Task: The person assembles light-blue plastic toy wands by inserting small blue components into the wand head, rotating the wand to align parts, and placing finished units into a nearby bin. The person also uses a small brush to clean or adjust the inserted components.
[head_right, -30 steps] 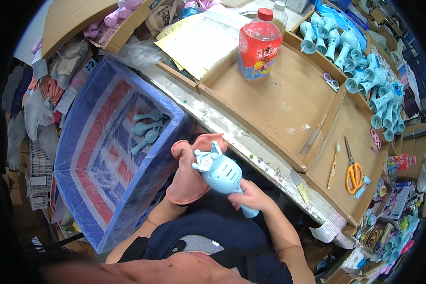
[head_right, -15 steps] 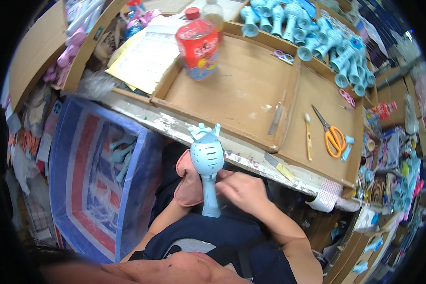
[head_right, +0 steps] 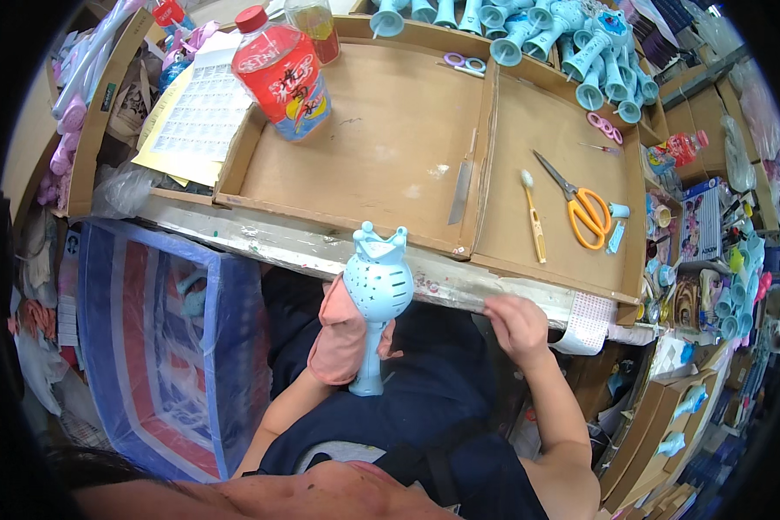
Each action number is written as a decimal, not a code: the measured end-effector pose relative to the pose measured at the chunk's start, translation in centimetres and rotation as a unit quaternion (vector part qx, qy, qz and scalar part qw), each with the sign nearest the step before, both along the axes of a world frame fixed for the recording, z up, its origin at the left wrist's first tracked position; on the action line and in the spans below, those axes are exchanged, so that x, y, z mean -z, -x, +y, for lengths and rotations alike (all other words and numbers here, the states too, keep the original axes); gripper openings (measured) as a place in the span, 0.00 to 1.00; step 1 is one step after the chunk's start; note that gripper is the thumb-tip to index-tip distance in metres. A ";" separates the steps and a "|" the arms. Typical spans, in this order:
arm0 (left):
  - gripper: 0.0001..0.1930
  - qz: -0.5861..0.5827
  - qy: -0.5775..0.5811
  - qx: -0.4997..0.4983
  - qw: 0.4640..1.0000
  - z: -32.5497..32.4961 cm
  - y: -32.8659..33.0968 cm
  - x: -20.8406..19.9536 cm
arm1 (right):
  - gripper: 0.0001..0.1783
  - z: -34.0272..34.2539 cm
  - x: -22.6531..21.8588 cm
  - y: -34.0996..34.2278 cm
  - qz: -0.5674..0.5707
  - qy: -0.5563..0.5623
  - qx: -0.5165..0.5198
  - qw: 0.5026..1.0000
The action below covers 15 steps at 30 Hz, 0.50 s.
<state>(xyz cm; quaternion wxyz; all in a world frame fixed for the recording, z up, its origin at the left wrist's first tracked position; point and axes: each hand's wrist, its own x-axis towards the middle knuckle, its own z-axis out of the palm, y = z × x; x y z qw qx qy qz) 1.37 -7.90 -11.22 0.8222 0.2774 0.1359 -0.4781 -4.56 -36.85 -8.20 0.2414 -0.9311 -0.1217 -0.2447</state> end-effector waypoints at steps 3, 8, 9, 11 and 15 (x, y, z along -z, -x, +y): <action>0.36 -0.029 -0.036 0.014 0.999 -0.3 0.0 -0.3 | 0.13 2.7 -1.7 -3.1 -0.043 -0.131 0.036 0.990; 0.28 -0.071 -0.061 0.001 0.996 -0.6 0.4 -0.5 | 0.12 6.4 -3.6 -8.0 -0.066 -0.182 -0.011 0.981; 0.25 -0.049 -0.041 -0.017 0.998 -0.6 0.6 -0.4 | 0.11 6.6 -3.8 -8.5 -0.057 -0.181 0.011 0.982; 0.21 -0.003 -0.015 -0.042 0.999 -0.5 0.8 -0.2 | 0.09 6.7 -4.0 -8.9 -0.051 -0.189 0.034 0.980; 0.21 -0.037 -0.035 -0.032 0.998 -0.2 1.0 0.0 | 0.08 6.5 -4.0 -8.7 -0.046 -0.176 -0.044 0.982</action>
